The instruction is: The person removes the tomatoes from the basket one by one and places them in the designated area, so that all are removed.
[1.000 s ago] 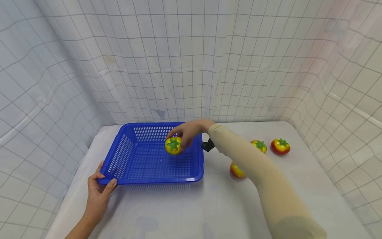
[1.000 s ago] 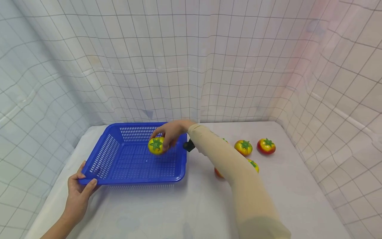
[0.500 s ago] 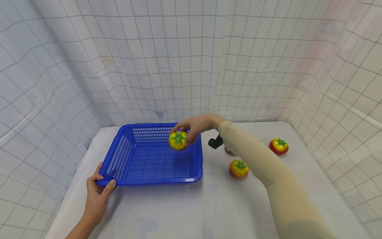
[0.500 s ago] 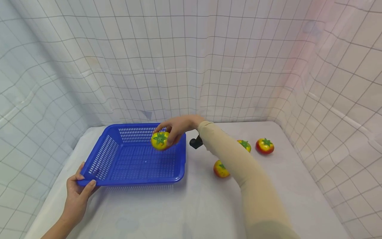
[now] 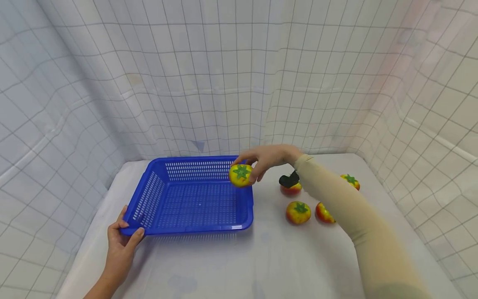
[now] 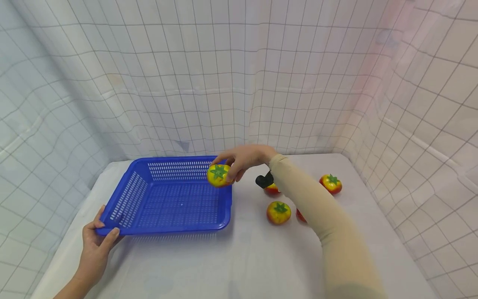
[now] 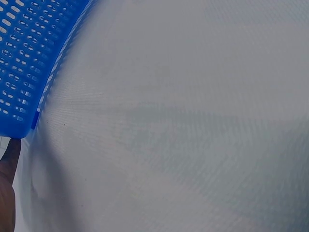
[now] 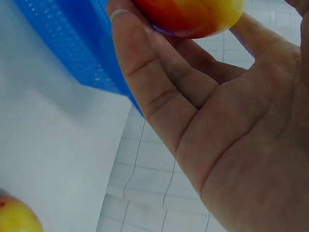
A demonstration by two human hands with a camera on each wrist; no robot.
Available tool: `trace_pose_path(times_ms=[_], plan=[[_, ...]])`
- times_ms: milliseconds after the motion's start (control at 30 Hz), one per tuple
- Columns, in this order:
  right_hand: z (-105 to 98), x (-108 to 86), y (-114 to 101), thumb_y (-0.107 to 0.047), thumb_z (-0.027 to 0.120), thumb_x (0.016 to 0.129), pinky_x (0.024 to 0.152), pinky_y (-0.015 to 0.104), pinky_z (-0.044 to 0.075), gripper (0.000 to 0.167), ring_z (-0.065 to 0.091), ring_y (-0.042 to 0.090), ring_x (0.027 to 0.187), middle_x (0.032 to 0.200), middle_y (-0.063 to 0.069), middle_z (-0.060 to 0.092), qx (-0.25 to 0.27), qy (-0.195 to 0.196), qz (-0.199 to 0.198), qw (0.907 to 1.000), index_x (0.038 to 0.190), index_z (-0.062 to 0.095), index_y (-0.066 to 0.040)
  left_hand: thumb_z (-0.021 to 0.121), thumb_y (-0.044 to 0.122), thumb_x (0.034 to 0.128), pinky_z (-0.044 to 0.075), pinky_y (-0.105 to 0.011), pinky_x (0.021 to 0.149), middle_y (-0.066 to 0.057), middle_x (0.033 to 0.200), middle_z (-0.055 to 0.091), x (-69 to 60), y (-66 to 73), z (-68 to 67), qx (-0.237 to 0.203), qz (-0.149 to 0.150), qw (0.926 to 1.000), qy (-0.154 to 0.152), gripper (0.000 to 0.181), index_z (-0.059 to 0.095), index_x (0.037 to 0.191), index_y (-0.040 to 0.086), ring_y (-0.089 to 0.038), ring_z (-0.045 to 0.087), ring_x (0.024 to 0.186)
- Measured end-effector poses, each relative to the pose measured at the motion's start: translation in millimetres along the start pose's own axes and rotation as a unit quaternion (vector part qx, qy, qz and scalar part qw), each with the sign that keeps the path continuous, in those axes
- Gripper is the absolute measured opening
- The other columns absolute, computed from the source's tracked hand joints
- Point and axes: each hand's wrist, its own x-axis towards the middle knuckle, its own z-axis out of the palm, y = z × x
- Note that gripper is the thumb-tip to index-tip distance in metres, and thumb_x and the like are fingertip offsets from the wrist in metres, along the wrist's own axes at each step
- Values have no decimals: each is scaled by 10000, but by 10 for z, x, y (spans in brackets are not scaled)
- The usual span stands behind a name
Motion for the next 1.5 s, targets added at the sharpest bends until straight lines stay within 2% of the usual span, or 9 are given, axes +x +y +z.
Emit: trace_pose_path(times_ms=[267,567,667,833,1033,1200,1300,1367,1500], plan=[[-6,-249,196,-215,815,835,933,428,572,727,531,285,1261,1478,58,444,112,244,141,9995,1483,498,-304,461,-45,1061,477,-145,966,6,1705,-25,-15,-9,-6,-23,29,10000,-12,350,273,1201,213,-139,365,1344],[6,-522,394,-278,820,835,968,434,548,717,328,288,1427,1595,25,316,98,559,376,9977,1468,502,-388,469,-45,1058,478,-140,960,1,1703,-11,0,-16,7,62,14,10000,50,356,273,1199,217,-146,362,1347],[13,-615,449,-328,818,832,999,434,519,704,331,277,1433,1589,-13,340,-32,697,485,9964,1453,505,-437,472,-39,1059,472,-132,960,9,1702,-6,2,-19,16,96,12,9999,42,362,270,1202,226,-143,355,1351],[26,-761,542,-368,816,836,1007,441,516,700,389,271,1400,1561,-20,394,-41,857,558,9947,1456,501,-443,467,-44,1059,465,-135,972,13,1697,0,8,-31,23,36,51,10000,25,363,271,1205,224,-141,349,1361],[31,-936,672,-406,811,834,1043,518,460,679,517,266,1297,1520,-7,446,-131,1095,846,9903,1431,501,-497,465,-43,1059,462,-138,975,13,1695,1,14,-32,32,-4,82,10000,8,365,270,1211,225,-143,352,1360],[36,-1079,787,-372,790,856,1066,519,438,668,482,246,1333,1566,18,388,10,1192,950,9883,1439,490,-499,469,-46,1057,463,-134,974,10,1694,10,21,-41,27,-12,59,10000,59,361,278,1208,221,-166,336,1365],[42,-1152,840,-350,791,867,1069,518,445,667,584,261,1231,1576,30,368,203,1227,1014,9870,1442,486,-498,485,-41,1053,460,-131,978,1,1697,17,21,-52,16,-30,66,9999,120,357,289,1207,213,-188,316,1382],[47,-1208,875,-363,793,862,1089,516,422,662,541,255,1290,1568,9,390,118,1352,1044,9852,1432,490,-511,488,-42,1052,461,-131,977,-4,1699,16,20,-51,9,-17,56,9999,152,354,290,1209,206,-200,310,1386],[69,-1342,956,-419,810,839,1147,615,307,666,380,269,1432,1565,-43,395,23,1592,1206,9798,1412,496,-548,473,-47,1056,465,-121,963,10,1702,3,27,-44,-2,75,-4,9999,138,360,278,1219,207,-200,305,1386]])
